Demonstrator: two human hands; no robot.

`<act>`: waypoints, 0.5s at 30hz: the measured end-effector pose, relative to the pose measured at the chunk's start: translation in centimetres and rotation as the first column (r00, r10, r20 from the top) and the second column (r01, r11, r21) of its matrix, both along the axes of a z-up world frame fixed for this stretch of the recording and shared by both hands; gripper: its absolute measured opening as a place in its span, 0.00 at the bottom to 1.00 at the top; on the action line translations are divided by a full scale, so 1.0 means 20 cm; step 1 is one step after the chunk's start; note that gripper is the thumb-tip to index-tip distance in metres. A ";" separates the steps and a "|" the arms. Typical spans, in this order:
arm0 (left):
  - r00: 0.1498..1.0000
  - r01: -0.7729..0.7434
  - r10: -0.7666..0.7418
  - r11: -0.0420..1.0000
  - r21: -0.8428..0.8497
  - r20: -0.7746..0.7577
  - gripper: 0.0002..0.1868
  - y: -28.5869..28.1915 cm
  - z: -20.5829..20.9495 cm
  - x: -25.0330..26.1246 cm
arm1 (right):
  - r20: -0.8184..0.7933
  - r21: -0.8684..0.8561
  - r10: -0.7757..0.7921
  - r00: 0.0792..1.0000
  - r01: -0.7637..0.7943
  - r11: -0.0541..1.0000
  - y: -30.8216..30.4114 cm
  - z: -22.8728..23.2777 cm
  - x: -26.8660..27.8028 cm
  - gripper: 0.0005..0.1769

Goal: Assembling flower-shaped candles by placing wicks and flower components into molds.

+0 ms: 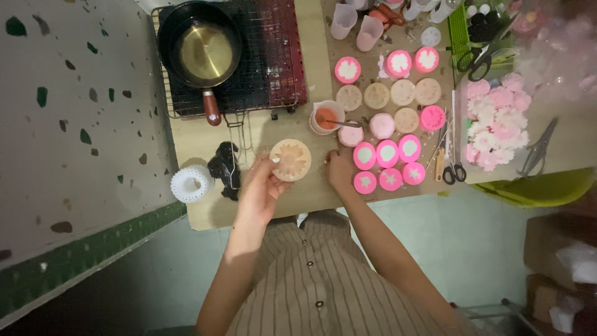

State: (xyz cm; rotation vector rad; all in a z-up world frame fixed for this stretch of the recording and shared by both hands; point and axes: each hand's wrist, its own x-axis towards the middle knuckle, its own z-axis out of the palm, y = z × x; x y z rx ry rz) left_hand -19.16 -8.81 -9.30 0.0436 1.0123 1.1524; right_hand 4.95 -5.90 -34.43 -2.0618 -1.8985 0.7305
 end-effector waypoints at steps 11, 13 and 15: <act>0.999 0.036 -0.035 0.999 0.038 -0.027 0.15 0.00 0.04 0.07 | -0.075 0.172 0.017 0.997 -0.004 0.985 -0.06 0.10 0.03 0.06; 0.998 0.062 -0.061 0.997 0.041 -0.031 0.16 0.01 0.04 0.10 | -0.182 0.264 0.006 0.983 0.043 0.964 -0.06 0.17 0.03 0.08; 0.992 0.078 -0.073 0.996 0.043 -0.099 0.16 0.01 0.02 0.12 | -0.215 0.183 -0.082 0.973 0.123 0.975 -0.06 0.22 0.05 0.07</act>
